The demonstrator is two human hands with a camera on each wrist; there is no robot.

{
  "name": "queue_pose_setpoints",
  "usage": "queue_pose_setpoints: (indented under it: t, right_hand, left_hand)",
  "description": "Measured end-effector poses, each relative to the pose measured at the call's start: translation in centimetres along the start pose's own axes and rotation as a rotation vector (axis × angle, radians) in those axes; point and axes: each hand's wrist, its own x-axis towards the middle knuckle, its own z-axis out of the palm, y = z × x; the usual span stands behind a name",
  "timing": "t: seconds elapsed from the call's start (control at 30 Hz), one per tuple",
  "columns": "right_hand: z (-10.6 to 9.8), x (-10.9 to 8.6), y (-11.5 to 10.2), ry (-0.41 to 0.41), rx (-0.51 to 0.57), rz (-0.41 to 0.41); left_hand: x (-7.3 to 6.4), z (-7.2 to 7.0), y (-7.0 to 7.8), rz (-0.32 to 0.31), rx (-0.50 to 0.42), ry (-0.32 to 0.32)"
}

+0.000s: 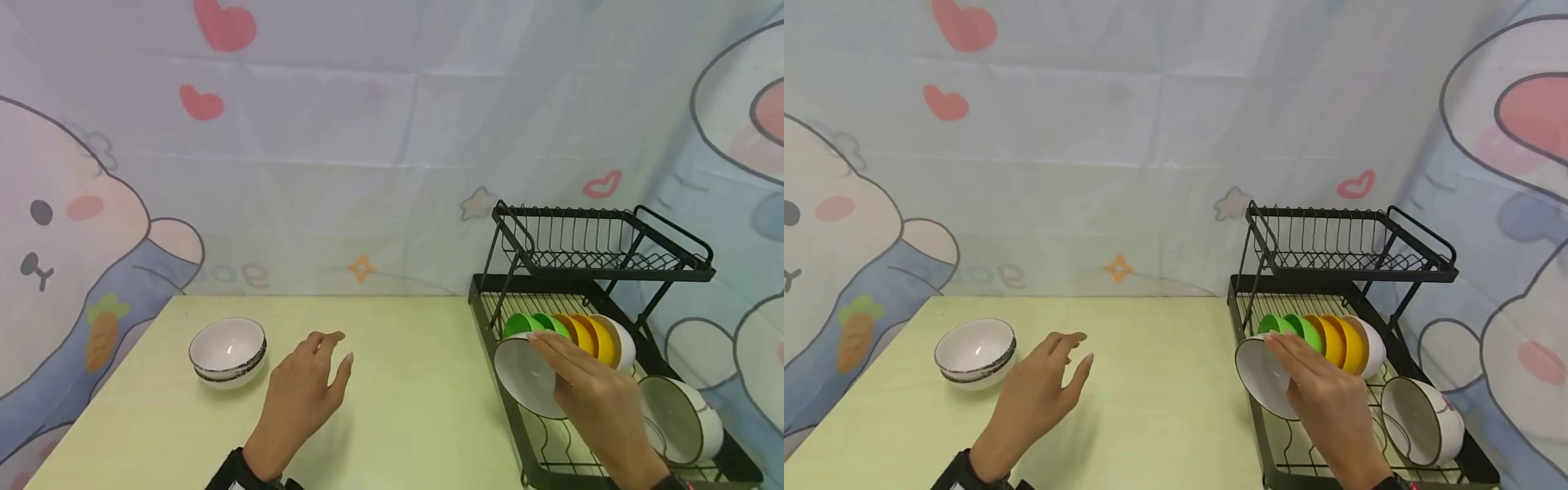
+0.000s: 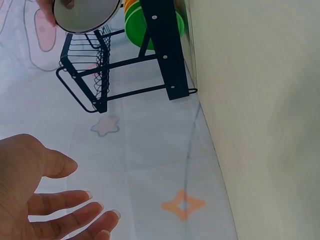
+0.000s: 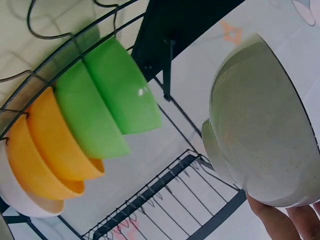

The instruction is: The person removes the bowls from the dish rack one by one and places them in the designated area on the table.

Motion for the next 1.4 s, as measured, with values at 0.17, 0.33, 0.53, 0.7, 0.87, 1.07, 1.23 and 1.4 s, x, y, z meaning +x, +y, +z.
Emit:
queue_pose_setpoints:
  t: [0.17, 0.33, 0.53, 0.7, 0.87, 1.07, 1.23, 1.4]
  right_hand:
    - [0.3, 0.7, -0.6, 0.028, 0.001, -0.017]
    - [1.0, 1.2, -1.3, 0.065, 0.021, -0.023]
    - [1.8, 1.7, -2.1, 0.072, 0.046, -0.020]
    - [2.2, 2.3, -3.0, 0.068, 0.058, -0.009]
    - [2.5, 2.9, -3.8, 0.071, 0.093, 0.002]
    - [2.6, 3.5, -4.8, 0.028, 0.134, 0.028]
    - [3.1, 4.2, -5.8, 0.055, 0.153, 0.019]
    - [3.7, 4.7, -6.7, 0.049, 0.174, 0.038]
  left_hand:
    - [0.1, -0.1, 0.1, 0.007, 0.005, 0.003]
    - [0.0, -0.1, 0.3, 0.008, 0.003, 0.000]
    - [-0.1, 0.1, 0.7, 0.028, 0.003, 0.012]
    - [-0.1, 0.0, 0.8, 0.041, 0.009, 0.018]
    - [-0.1, -0.1, 0.8, 0.033, 0.018, 0.021]
    - [-0.1, -0.1, 1.0, 0.029, 0.005, 0.010]
    - [-0.2, -0.1, 1.4, 0.031, -0.005, 0.022]
    - [-0.3, 0.0, 1.7, 0.028, -0.015, 0.010]
